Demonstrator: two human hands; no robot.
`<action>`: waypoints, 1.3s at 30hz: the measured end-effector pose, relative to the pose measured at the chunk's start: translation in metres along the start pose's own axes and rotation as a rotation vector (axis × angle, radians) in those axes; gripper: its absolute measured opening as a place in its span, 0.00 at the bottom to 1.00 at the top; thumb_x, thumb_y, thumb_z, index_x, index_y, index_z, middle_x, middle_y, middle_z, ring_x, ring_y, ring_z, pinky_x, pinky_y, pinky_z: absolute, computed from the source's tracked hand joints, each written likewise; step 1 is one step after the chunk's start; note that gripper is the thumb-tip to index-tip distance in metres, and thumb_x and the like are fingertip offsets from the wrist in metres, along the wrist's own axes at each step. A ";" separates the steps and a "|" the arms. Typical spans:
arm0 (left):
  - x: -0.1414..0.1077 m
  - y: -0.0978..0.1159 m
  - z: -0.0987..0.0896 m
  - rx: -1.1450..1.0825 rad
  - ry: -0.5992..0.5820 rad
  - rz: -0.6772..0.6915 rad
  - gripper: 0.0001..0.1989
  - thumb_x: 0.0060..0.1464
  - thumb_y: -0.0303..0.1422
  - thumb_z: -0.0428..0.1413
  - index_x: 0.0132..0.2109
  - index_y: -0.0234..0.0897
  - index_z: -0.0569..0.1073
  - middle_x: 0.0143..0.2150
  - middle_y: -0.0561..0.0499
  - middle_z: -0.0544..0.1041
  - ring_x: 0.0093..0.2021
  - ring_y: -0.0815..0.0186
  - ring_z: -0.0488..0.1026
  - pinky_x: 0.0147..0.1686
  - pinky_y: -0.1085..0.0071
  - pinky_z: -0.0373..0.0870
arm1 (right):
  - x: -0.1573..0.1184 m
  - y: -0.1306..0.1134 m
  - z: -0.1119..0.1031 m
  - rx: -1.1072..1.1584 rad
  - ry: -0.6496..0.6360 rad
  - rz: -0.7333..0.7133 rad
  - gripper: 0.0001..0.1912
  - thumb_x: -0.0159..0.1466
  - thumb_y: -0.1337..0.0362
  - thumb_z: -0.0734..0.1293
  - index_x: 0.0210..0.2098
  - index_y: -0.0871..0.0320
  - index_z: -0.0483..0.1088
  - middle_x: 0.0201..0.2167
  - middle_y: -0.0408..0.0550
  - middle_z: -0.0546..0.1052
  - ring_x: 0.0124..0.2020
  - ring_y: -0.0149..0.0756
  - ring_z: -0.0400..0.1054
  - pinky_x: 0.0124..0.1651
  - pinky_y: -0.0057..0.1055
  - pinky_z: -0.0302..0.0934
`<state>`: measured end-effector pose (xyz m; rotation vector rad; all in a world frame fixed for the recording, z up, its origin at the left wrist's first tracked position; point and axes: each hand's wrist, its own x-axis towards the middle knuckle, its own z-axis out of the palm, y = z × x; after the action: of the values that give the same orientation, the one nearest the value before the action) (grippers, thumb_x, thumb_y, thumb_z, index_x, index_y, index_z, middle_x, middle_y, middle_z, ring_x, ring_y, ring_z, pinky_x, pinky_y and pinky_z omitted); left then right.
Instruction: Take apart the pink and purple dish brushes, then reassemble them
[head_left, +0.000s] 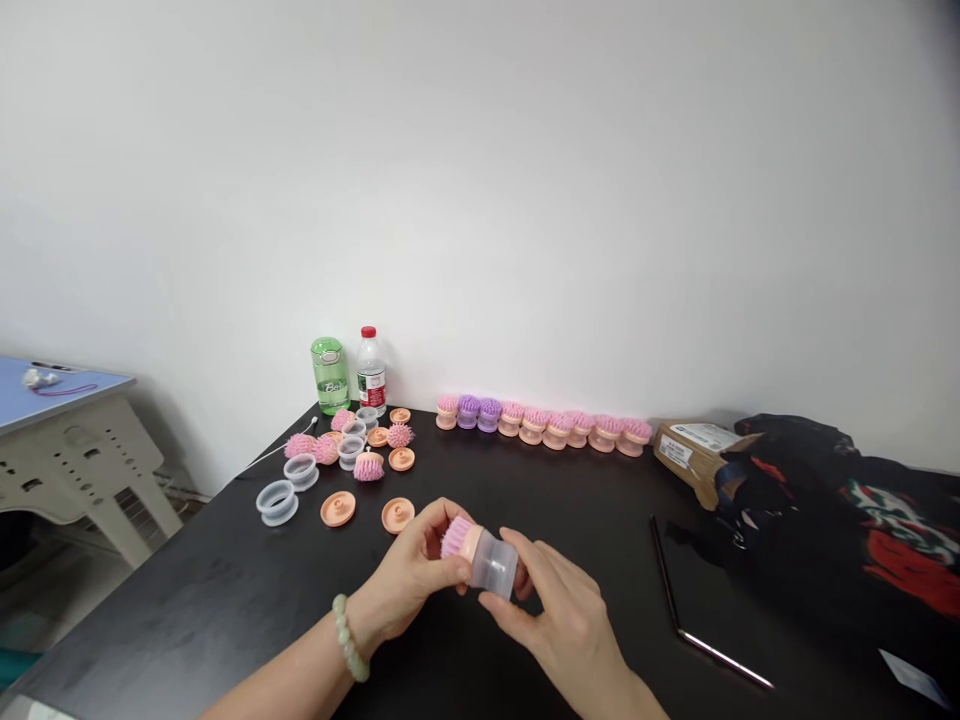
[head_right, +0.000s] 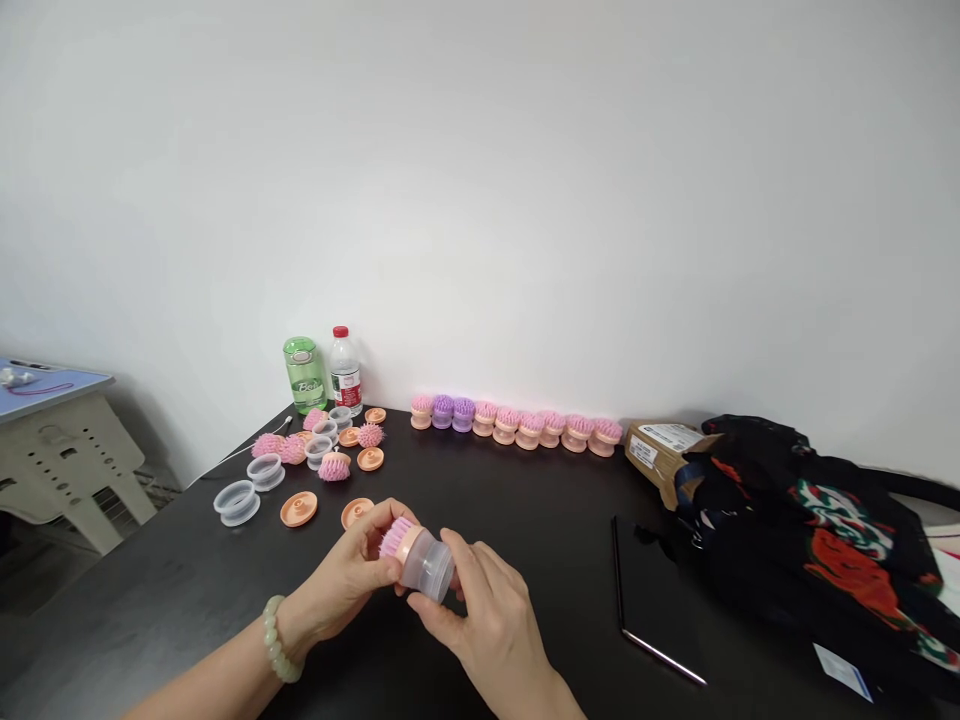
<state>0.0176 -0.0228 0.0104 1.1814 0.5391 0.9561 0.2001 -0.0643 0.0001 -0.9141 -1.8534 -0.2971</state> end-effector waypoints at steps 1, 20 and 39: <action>0.000 0.000 0.000 0.010 -0.002 0.004 0.26 0.40 0.43 0.72 0.41 0.36 0.71 0.33 0.53 0.71 0.31 0.69 0.65 0.29 0.75 0.63 | 0.000 0.000 0.000 -0.001 0.002 0.022 0.17 0.68 0.55 0.66 0.51 0.59 0.69 0.20 0.42 0.72 0.18 0.33 0.67 0.22 0.29 0.68; -0.001 -0.006 -0.002 0.314 -0.032 0.269 0.22 0.43 0.35 0.71 0.44 0.40 0.73 0.46 0.47 0.71 0.44 0.59 0.68 0.44 0.66 0.65 | 0.004 -0.001 0.008 0.869 -0.435 1.309 0.34 0.60 0.33 0.58 0.27 0.60 0.68 0.11 0.41 0.70 0.07 0.24 0.56 0.07 0.17 0.47; 0.002 -0.012 -0.001 0.203 -0.007 0.152 0.25 0.40 0.33 0.72 0.45 0.39 0.70 0.41 0.52 0.70 0.37 0.66 0.66 0.37 0.71 0.63 | -0.002 0.013 0.001 0.542 -0.454 0.892 0.27 0.68 0.40 0.55 0.25 0.56 0.63 0.16 0.42 0.73 0.13 0.29 0.66 0.16 0.23 0.59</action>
<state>0.0220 -0.0214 -0.0004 1.4237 0.5563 1.0445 0.2087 -0.0560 -0.0043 -1.3623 -1.5785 0.9752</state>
